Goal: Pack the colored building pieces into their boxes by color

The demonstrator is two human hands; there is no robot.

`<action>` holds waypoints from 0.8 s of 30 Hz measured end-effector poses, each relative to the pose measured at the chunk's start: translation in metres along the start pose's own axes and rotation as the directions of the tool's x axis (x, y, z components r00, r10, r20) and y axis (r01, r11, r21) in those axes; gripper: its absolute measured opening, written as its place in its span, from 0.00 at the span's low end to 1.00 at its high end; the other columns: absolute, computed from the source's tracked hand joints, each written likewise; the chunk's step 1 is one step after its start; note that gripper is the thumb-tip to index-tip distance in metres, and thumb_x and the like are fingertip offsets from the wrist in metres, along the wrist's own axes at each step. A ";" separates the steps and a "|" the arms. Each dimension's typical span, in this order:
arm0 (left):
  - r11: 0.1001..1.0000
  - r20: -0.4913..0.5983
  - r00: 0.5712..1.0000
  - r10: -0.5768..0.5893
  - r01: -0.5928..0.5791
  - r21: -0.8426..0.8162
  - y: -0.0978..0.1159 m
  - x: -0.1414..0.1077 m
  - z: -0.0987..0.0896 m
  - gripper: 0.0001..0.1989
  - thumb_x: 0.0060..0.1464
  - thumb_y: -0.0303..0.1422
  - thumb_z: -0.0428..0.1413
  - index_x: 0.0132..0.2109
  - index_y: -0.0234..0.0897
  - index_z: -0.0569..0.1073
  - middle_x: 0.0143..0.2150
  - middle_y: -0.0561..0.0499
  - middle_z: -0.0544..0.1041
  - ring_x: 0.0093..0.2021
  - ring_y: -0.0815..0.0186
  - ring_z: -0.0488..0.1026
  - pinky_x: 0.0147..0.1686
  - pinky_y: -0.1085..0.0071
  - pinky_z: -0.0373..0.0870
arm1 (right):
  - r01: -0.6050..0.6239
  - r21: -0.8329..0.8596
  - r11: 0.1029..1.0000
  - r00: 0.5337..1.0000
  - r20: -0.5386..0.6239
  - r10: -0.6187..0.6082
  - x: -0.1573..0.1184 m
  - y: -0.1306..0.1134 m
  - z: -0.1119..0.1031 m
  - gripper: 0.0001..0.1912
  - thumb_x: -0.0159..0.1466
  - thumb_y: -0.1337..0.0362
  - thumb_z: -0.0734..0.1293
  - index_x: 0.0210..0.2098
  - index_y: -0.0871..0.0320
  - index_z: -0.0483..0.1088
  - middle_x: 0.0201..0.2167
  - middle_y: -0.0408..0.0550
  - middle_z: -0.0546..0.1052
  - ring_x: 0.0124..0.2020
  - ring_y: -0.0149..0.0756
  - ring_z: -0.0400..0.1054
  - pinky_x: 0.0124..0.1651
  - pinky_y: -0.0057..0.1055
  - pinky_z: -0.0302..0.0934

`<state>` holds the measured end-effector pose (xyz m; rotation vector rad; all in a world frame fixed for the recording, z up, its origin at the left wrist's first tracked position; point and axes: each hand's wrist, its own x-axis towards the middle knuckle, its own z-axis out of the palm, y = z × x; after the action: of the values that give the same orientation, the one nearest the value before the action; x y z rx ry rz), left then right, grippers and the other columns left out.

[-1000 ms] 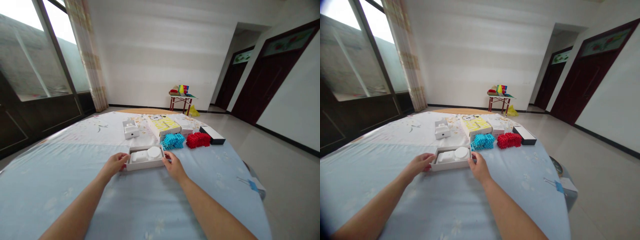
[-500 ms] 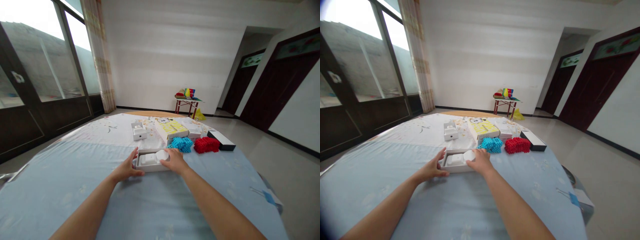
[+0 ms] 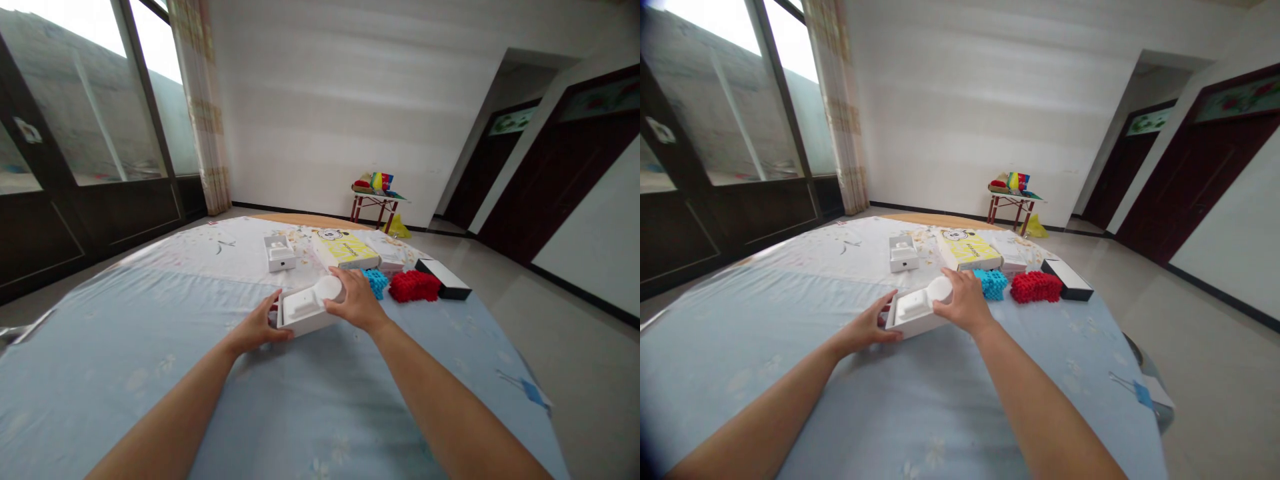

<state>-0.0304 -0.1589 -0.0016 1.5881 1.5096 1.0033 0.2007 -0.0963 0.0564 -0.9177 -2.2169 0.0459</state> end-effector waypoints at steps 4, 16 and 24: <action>0.997 0.041 0.999 0.011 -0.008 -0.075 0.001 0.000 -0.001 0.50 0.33 0.34 0.63 0.62 0.35 0.47 0.52 0.39 0.64 0.48 0.57 0.65 0.41 0.65 0.68 | 0.036 0.036 0.999 0.998 -0.051 -0.034 0.008 -0.007 -0.010 0.33 0.48 0.58 0.68 0.53 0.58 0.61 0.47 0.49 0.71 0.45 0.44 0.60 0.51 0.40 0.53; 0.999 0.136 0.991 0.003 0.003 -0.044 -0.006 -0.002 -0.017 0.49 0.35 0.35 0.62 0.62 0.35 0.47 0.47 0.45 0.68 0.44 0.60 0.67 0.42 0.66 0.66 | 0.000 0.129 0.992 1.000 -0.015 0.002 0.004 -0.007 -0.002 0.34 0.47 0.59 0.69 0.53 0.59 0.61 0.42 0.51 0.72 0.42 0.42 0.62 0.48 0.40 0.57; 0.999 0.150 0.989 0.000 0.008 -0.053 -0.011 0.000 -0.022 0.48 0.37 0.36 0.61 0.63 0.36 0.46 0.46 0.47 0.68 0.41 0.63 0.68 0.41 0.67 0.66 | -0.204 0.228 0.952 0.976 -0.022 0.215 -0.005 -0.001 0.013 0.34 0.47 0.57 0.69 0.52 0.60 0.62 0.41 0.51 0.71 0.41 0.40 0.64 0.42 0.36 0.62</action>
<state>-0.0545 -0.1583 -0.0017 1.5856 1.3722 0.8938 0.1939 -0.0971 0.0444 -1.0113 -2.0138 0.3642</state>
